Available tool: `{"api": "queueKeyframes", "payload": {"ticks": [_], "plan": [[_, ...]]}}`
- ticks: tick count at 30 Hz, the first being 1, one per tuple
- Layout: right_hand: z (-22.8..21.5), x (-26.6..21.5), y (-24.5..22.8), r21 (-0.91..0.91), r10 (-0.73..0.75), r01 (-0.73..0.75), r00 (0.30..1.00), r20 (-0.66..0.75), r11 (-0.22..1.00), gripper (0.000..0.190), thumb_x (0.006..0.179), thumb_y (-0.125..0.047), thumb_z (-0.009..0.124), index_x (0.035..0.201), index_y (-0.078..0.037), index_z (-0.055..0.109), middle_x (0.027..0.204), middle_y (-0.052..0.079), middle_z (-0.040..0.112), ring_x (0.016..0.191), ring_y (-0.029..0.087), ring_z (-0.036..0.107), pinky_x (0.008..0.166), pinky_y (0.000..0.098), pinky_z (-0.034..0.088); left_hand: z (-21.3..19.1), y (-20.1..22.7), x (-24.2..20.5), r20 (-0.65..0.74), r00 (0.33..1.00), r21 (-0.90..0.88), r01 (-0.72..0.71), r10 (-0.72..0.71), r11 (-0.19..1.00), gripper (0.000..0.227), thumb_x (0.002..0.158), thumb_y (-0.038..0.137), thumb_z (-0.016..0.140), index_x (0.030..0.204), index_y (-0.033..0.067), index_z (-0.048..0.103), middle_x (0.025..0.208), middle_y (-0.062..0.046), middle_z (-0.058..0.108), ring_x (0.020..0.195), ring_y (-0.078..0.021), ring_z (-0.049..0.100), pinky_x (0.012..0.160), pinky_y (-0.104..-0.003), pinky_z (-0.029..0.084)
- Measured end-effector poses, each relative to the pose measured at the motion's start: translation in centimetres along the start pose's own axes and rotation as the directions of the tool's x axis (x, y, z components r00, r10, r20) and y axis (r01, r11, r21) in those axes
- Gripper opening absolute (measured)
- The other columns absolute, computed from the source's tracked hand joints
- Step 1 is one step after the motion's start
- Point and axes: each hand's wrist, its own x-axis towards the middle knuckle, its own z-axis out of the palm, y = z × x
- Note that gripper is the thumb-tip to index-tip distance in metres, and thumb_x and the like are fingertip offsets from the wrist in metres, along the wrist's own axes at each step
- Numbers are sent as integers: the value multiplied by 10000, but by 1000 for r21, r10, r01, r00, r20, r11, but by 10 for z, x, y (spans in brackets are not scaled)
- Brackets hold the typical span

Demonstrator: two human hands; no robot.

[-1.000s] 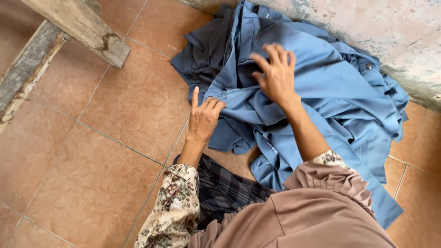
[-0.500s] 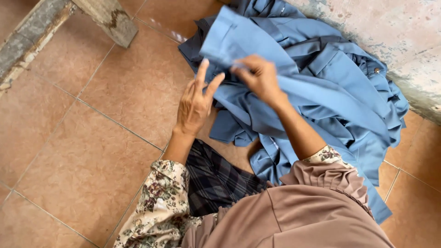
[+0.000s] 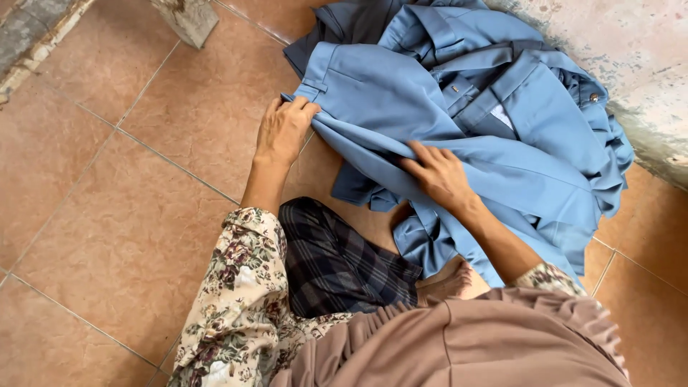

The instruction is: A person sitting on the floor folds multiple pairs of blue trousers from a pile into a neat stack.

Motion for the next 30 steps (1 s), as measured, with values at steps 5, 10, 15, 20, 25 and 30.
{"api": "queueKeyframes", "payload": {"ticks": [5,10,15,20,25,30], "plan": [[-1,-75,-9,-80,420,-415,862,284,906,137,965,-289,503,966,-283,640,1247,-100,692,742,200,721,620,318,546,25,-12,-2,20,999,20,41,-41,999,208,946,77,588,1053,247,645,991,25,636,875,-227,726,967,-397,434],[15,-56,-68,-30,449,-535,676,584,844,402,916,-514,610,971,-128,710,1431,131,628,846,392,750,670,485,591,31,-25,-18,60,994,37,89,-91,995,198,931,66,617,1037,231,648,997,11,632,883,-235,726,1005,-421,419],[139,-72,-84,-112,488,-622,476,731,775,352,927,-350,646,954,-21,770,1492,190,554,902,418,747,759,550,609,28,-49,-65,59,986,81,151,-156,985,173,929,76,628,1015,224,653,995,16,632,899,-216,729,1047,-425,402],[316,-80,-65,-93,547,-731,414,728,677,275,852,-337,663,894,-71,719,895,163,758,871,391,761,717,528,622,51,-89,-164,70,955,194,271,-289,943,130,939,104,630,1020,205,633,997,-6,635,844,-222,734,1054,-453,425],[366,1,-91,41,416,-694,476,774,718,253,881,-265,610,928,-34,702,943,197,753,924,396,748,749,504,628,58,-96,-280,27,898,273,417,-440,867,121,977,147,593,1063,232,595,988,22,615,760,-200,729,1008,-418,468],[447,57,-147,164,241,-559,579,779,813,226,853,-173,601,903,9,725,908,245,755,891,417,756,714,517,628,59,-81,-376,-14,803,271,576,-595,771,245,964,92,579,1169,223,605,1097,-2,632,780,-213,738,991,-410,494]]}}
